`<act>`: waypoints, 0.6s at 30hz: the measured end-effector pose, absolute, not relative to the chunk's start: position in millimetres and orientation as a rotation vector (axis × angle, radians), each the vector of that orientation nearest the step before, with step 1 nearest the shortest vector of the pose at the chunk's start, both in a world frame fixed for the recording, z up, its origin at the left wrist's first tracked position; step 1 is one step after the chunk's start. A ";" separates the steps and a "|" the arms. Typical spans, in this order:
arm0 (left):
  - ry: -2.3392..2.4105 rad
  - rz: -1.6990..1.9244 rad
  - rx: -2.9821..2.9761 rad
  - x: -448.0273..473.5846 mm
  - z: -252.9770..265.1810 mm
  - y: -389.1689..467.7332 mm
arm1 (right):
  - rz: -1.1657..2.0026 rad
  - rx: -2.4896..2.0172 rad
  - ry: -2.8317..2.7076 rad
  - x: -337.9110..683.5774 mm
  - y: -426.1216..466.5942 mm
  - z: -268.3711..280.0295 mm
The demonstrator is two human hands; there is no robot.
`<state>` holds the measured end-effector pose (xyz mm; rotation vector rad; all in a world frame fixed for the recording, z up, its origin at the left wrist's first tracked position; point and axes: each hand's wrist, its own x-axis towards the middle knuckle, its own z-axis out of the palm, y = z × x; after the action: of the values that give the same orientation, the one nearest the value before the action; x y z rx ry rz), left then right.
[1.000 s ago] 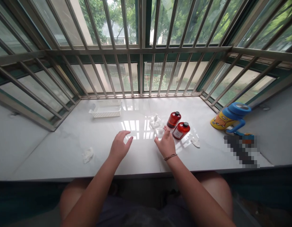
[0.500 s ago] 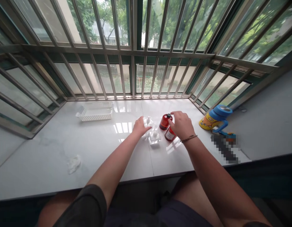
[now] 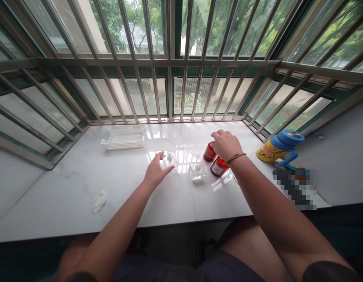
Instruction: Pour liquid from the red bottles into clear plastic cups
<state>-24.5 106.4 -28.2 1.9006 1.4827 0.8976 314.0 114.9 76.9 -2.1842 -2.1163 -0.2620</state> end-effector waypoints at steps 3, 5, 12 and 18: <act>1.597 0.892 1.842 -73.1 -29.1 61.4 | -0.116 -2.340 -2.122 333.0 142.7 79.0; 1.701 0.873 1.764 -103.6 -34.7 30.4 | -0.045 -2.344 -2.169 337.7 152.6 76.4; 1.911 0.861 1.494 -175.6 -59.3 -48.9 | -0.083 -2.278 -2.200 323.0 150.0 71.0; 1.900 0.890 1.496 -181.9 -61.3 -60.9 | -0.218 -2.138 -2.125 300.0 128.6 101.4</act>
<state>-181.9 -60.9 -61.3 1.4959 1.8996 0.8897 300.0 128.6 101.4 -2.1384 -2.1254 -0.2181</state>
